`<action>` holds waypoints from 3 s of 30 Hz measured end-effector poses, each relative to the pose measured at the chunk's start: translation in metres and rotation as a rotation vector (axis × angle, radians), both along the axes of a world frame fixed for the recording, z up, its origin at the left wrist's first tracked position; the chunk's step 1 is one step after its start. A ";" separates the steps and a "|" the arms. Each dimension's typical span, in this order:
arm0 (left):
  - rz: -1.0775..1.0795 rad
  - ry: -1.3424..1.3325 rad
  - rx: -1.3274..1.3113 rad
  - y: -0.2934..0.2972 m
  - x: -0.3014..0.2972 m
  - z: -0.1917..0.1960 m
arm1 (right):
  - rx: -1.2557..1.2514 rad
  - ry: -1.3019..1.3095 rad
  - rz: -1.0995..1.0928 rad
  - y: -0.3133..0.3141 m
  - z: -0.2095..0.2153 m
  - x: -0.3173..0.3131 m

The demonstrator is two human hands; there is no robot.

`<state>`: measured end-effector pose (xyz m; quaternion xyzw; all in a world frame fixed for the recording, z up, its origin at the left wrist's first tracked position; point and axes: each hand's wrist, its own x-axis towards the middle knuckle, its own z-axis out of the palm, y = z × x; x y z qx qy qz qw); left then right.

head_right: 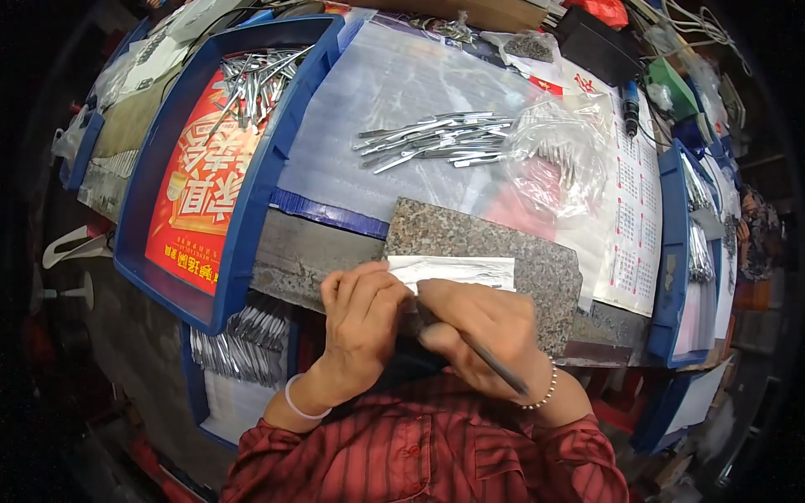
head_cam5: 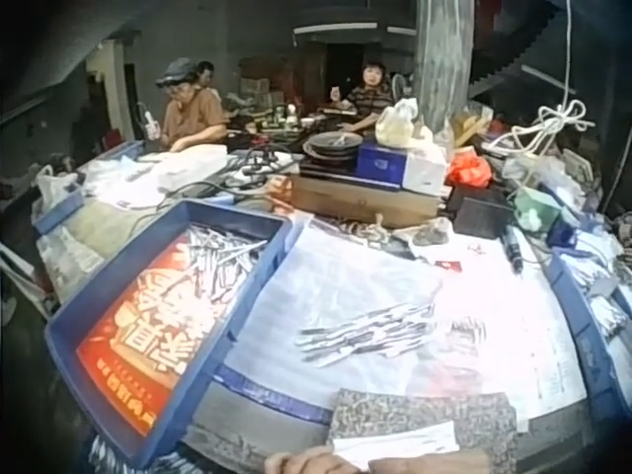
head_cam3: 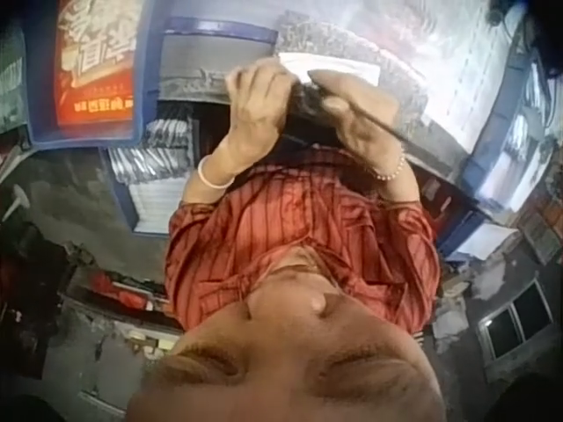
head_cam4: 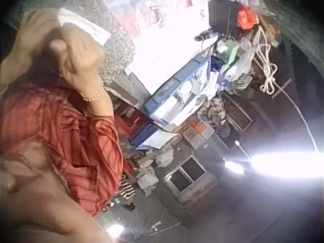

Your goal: Polishing or deburring small metal rods on a cloth/paper placed over a stone block.

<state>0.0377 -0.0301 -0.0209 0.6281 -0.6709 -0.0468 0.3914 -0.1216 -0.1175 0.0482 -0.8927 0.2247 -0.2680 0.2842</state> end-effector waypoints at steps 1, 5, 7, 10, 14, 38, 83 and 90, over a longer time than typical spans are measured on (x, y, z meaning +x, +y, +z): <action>-0.006 0.006 -0.003 -0.002 0.001 -0.002 | -0.063 0.041 -0.014 -0.001 0.010 -0.003; -0.012 -0.023 0.017 0.004 0.000 0.004 | -0.148 0.103 -0.028 0.002 0.007 0.011; -0.008 -0.036 0.020 0.004 0.002 0.002 | -0.064 0.043 0.019 -0.006 -0.013 0.009; -0.013 -0.039 0.026 -0.002 0.002 0.003 | 0.133 -0.023 -0.049 -0.007 -0.011 0.001; 0.025 -0.040 -0.006 0.001 -0.001 -0.001 | 0.205 -0.218 -0.283 0.004 -0.002 -0.022; 1.201 -0.028 0.244 0.301 0.178 -0.104 | 0.525 -0.052 -0.064 0.048 0.000 -0.016; 0.182 -0.204 0.186 -0.164 0.095 -0.002 | 0.598 -0.278 -0.087 0.023 -0.048 -0.102; 0.196 0.457 0.098 -0.084 0.045 0.053 | 0.592 -0.270 -0.094 0.023 -0.046 -0.105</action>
